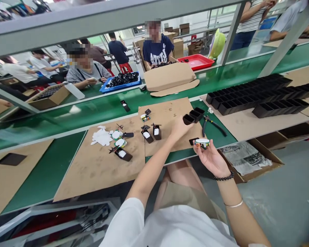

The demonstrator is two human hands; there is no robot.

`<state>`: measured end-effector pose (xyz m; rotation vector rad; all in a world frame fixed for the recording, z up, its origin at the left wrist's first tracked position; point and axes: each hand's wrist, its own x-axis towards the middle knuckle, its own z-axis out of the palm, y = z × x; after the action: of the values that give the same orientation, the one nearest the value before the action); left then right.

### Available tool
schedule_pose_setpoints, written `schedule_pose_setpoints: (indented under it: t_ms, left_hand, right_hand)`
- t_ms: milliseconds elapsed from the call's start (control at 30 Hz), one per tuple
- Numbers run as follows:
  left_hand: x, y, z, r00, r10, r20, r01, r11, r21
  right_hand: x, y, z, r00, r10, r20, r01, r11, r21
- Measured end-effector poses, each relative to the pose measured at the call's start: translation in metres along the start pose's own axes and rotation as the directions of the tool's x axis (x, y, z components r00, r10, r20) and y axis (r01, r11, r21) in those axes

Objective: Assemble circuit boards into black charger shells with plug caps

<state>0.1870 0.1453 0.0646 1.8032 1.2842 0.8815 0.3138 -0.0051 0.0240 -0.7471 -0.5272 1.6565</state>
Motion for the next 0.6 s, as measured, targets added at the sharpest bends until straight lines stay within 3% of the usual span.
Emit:
schedule_pose_setpoints:
  t_ms: [133,300,467,600]
  left_hand:
    - [-0.061,-0.008,-0.021,0.993,0.038,-0.109,-0.035,0.999,0.034]
    - [-0.131,-0.037,-0.034,0.964,0.127,-0.235,-0.103,0.988,0.114]
    - [-0.149,-0.053,-0.035,0.971,0.124,-0.202,-0.12,0.992,0.031]
    - [-0.162,-0.042,-0.041,0.944,0.182,-0.274,-0.21,0.975,-0.075]
  right_hand:
    - [-0.003,0.0,0.005,1.0,0.014,-0.014,-0.012,0.987,0.16]
    - [-0.012,0.011,0.015,0.993,0.115,0.006,-0.113,0.97,0.215]
    - [-0.026,0.021,0.018,0.998,0.045,-0.042,-0.043,0.998,0.04]
    - [-0.037,0.018,0.023,0.995,0.0,-0.1,-0.008,0.997,-0.073]
